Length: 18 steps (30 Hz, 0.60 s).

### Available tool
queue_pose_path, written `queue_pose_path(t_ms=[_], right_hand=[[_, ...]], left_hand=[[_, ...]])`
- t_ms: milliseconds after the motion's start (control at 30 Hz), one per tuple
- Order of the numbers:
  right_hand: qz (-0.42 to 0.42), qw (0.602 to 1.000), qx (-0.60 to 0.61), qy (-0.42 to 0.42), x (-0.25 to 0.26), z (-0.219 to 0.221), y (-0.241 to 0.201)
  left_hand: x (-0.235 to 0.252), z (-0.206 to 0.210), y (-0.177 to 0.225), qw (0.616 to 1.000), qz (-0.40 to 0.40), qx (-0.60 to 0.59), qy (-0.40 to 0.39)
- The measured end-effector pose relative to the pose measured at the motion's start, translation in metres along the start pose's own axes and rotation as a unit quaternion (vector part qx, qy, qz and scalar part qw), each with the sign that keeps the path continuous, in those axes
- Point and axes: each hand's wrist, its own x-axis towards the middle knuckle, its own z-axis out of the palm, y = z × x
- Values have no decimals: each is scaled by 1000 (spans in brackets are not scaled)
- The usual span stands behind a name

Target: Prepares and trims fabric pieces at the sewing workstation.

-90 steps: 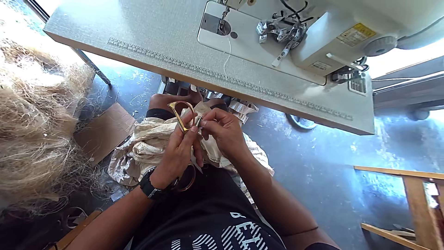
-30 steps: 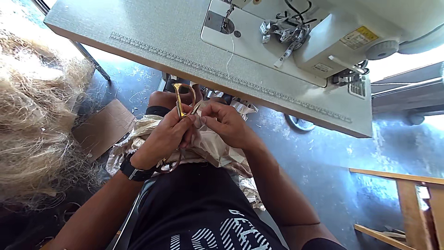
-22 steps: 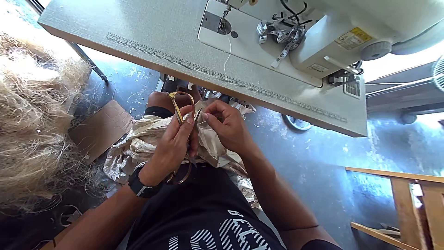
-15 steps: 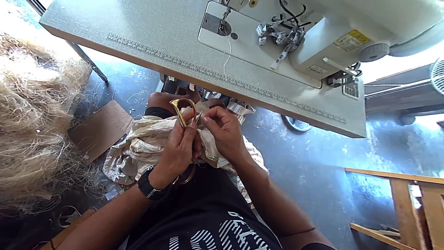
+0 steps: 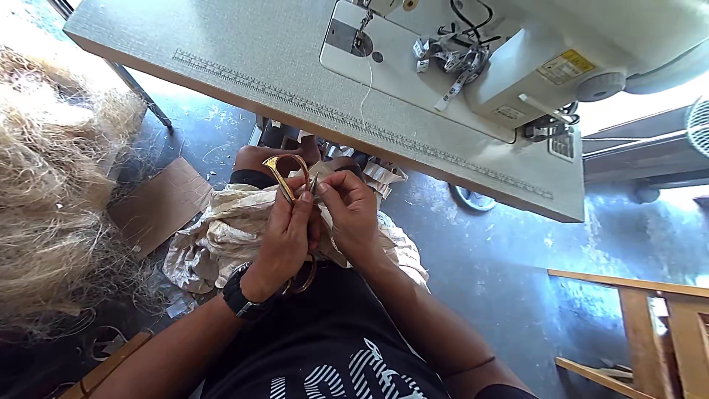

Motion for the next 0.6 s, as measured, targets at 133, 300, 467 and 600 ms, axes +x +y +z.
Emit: queue_pose_path(t_ms=[133, 300, 467, 600], right_hand=[[3, 1000, -12, -11, 1, -1, -3], [23, 999, 14, -24, -1, -2, -8], [67, 995, 77, -23, -2, -1, -11], [71, 992, 107, -11, -5, 2, -13]], left_hand=[[-1, -3, -1, 1000, 0, -8, -14], [-1, -3, -1, 1000, 20, -7, -10], [1, -3, 0, 1000, 18, -18, -14], [2, -4, 3, 999, 2, -42, -15]])
